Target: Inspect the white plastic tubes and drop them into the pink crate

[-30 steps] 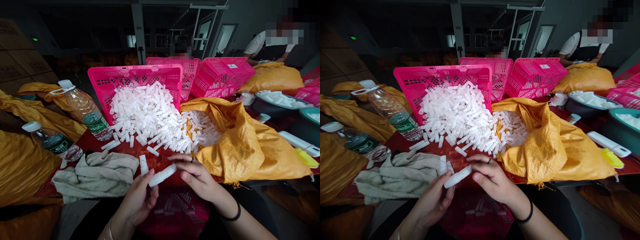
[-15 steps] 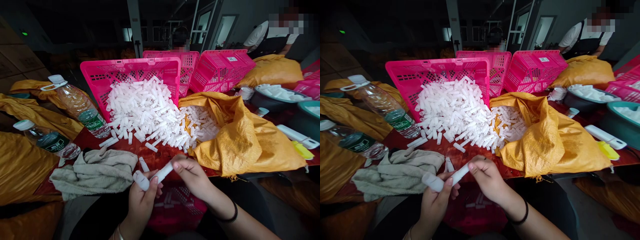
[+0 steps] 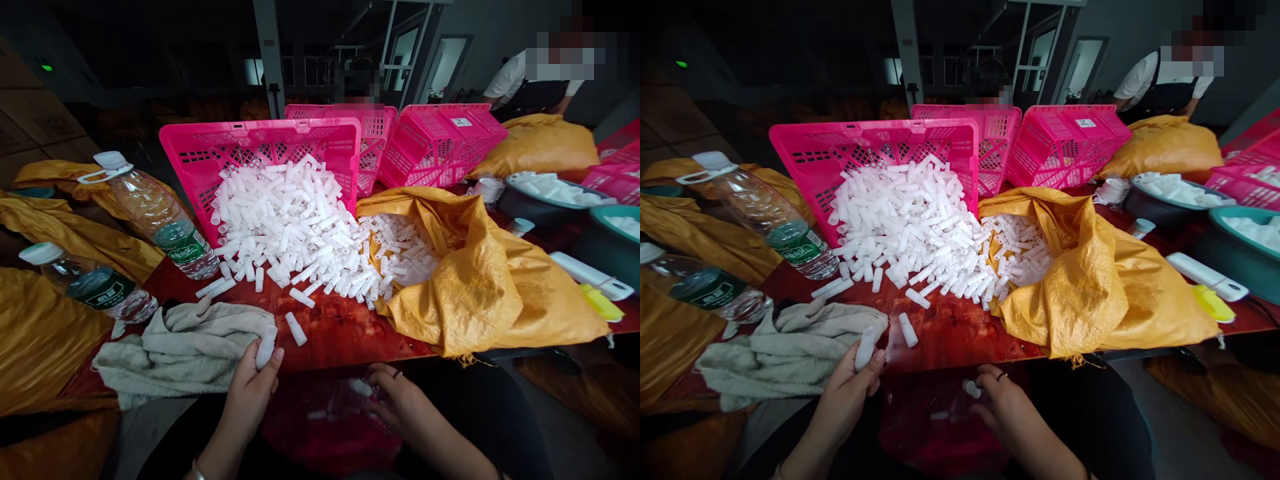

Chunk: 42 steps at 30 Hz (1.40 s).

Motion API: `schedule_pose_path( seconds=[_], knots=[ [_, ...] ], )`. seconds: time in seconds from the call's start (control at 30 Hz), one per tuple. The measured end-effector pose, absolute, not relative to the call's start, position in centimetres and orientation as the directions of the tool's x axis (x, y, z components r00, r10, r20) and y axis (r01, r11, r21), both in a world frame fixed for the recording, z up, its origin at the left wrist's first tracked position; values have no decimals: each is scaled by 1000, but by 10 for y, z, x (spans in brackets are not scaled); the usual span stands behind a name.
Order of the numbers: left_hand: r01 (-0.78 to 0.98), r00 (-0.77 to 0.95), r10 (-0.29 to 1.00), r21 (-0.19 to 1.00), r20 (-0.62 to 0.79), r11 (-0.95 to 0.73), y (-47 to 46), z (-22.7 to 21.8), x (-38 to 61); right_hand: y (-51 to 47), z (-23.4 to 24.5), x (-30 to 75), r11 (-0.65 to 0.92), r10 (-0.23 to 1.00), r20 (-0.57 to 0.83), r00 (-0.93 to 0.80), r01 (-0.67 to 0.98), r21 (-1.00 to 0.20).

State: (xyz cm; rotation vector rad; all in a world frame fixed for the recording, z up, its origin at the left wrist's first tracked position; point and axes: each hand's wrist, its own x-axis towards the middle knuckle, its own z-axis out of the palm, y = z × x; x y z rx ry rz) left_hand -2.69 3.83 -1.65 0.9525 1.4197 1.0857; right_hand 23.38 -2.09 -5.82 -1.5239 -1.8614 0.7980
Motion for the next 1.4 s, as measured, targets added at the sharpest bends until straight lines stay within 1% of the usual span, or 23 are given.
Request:
schedule_pose_path(
  seconds=[0.07, 0.13, 0.17, 0.2, 0.23, 0.3, 0.43, 0.57, 0.63, 0.7, 0.77, 0.8, 0.87, 0.9, 1.0, 1.03, 1.07, 1.13, 1.17, 1.2, 1.27, 1.33, 1.4],
  knots=[
    [-53, -103, 945, 951, -309, 305, 38, -23, -28, -11, -61, 229, 254, 967, 158, -199, 758, -601],
    [-120, -62, 937, 935, -343, 334, 38, -26, -25, 14, -48, 228, 295, 943, 267, -200, 873, -389],
    [-150, -30, 937, 929, -347, 339, 37, -25, -23, 31, -39, 229, 275, 933, 307, -190, 924, -265],
    [-163, -4, 940, 928, -340, 335, 37, -24, -20, 48, -31, 231, 203, 942, 300, -153, 969, -142],
    [-158, 13, 945, 933, -326, 324, 37, -22, -18, 66, -25, 234, 132, 955, 273, -113, 990, -52],
    [-116, 11, 958, 951, -288, 287, 36, -17, -15, 96, -19, 240, 65, 968, 242, -64, 998, 1],
    [-14, -28, 963, 963, -269, 268, 35, -15, -17, 122, -26, 246, 119, 967, 234, -106, 992, -41],
    [9, -30, 968, 969, -247, 248, 35, -19, -18, 103, -19, 232, 280, 933, 272, -236, 950, -135],
    [17, -7, 975, 975, -221, 222, 36, -19, -16, 83, -8, 219, 418, 897, 287, -337, 860, -295],
    [38, 18, 982, 982, -188, 187, 38, -16, -13, 64, 2, 206, 508, 861, 337, -382, 686, -521],
    [68, 24, 990, 988, -142, 141, 40, -12, -12, 51, 10, 199, 507, 861, 375, -345, 508, -697],
    [83, 20, 993, 990, -118, 116, 42, -9, -12, 47, 13, 198, 498, 865, 382, -325, 459, -736],
    [114, 20, 996, 990, -82, 79, 44, -3, -13, 44, 17, 201, 511, 855, 396, -336, 409, -756],
    [134, 39, 996, 989, -75, 69, 44, 1, -14, 45, 18, 203, 532, 838, 398, -374, 393, -750],
    [204, 180, 979, 977, -98, 61, 43, 13, -15, 47, 21, 206, 570, 792, 395, -467, 332, -751],
    [206, 211, 971, 976, -109, 65, 42, 16, -14, 47, 21, 205, 554, 806, 405, -431, 310, -773],
    [190, 223, 968, 979, -119, 77, 41, 19, -13, 46, 20, 204, 525, 836, 426, -346, 279, -804],
    [111, 199, 970, 986, -142, 122, 39, 21, -11, 44, 19, 200, 459, 889, 449, -91, 178, -871],
    [63, 192, 968, 987, -160, 150, 39, 22, -9, 42, 18, 199, 436, 898, 440, 12, 117, -892],
    [11, 199, 963, 984, -179, 180, 39, 22, -8, 41, 18, 199, 426, 900, 431, 70, 69, -902],
    [-124, 220, 948, 957, -231, 262, 39, 22, -5, 39, 19, 201, 449, 892, 452, 26, 73, -891],
    [-274, 228, 922, 888, -314, 370, 39, 23, -1, 38, 22, 207, 516, 857, 510, -76, 159, -842],
    [-357, 239, 886, 813, -397, 460, 39, 24, 2, 37, 27, 213, 575, 818, 553, -159, 228, -786]
  ],
)
